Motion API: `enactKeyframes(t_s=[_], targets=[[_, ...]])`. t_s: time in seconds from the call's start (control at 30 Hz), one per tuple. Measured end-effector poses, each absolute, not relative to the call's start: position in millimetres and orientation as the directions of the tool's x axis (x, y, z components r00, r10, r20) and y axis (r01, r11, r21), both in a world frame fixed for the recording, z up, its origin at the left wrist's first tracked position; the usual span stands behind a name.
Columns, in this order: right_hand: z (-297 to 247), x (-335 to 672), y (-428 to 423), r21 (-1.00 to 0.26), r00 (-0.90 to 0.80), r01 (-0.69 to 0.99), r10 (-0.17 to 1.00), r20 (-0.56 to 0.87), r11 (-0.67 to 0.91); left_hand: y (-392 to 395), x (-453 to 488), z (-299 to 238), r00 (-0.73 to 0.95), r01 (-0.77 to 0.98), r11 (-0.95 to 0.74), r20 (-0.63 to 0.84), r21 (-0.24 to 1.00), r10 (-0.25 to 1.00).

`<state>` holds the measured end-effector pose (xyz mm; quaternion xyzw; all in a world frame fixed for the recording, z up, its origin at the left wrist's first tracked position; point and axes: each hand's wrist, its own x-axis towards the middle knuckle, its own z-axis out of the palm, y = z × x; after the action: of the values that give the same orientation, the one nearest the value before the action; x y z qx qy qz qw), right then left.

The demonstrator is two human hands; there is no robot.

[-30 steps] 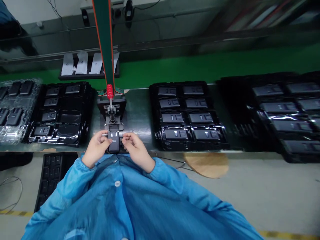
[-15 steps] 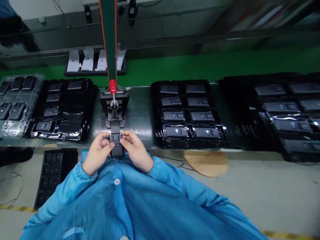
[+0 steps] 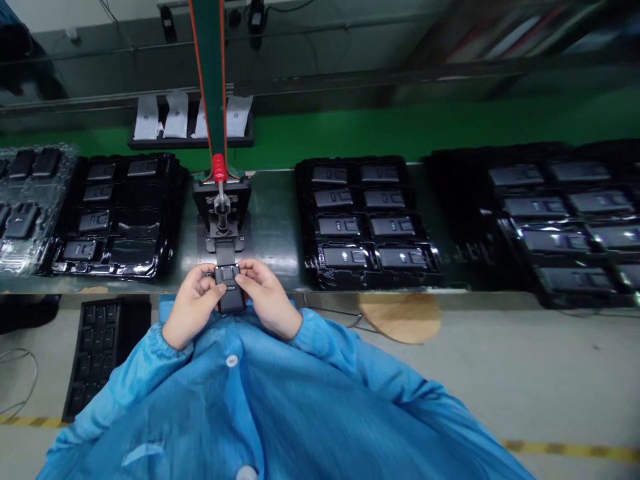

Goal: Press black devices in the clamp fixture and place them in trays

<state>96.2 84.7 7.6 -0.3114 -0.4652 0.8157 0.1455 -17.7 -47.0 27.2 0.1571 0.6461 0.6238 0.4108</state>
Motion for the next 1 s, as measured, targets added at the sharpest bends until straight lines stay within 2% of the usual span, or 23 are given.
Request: enactKeyframes(t_s=[0.33, 0.5, 0.67, 1.0], targets=[[3, 93, 84, -0.82, -0.796, 0.074, 0.461, -0.391, -0.568, -55, -15, 29, -0.631, -0.333, 0.179, -0.36, 0.926, 0.687], [1, 95, 82, -0.836, -0.808, 0.068, 0.461, -0.366, -0.544, -59, -6, 27, -0.652, -0.362, 0.155, -0.369, 0.919, 0.662], [-1, 86, 87, -0.826, -0.867, 0.044, 0.389, -0.31, -0.562, -58, -8, 23, -0.683, -0.368, 0.088, -0.333, 0.926, 0.649], [35, 77, 89, -0.853, -0.885, 0.028, 0.385, -0.264, -0.521, -65, -13, 71, -0.704, -0.332, 0.114, -0.327, 0.936, 0.63]])
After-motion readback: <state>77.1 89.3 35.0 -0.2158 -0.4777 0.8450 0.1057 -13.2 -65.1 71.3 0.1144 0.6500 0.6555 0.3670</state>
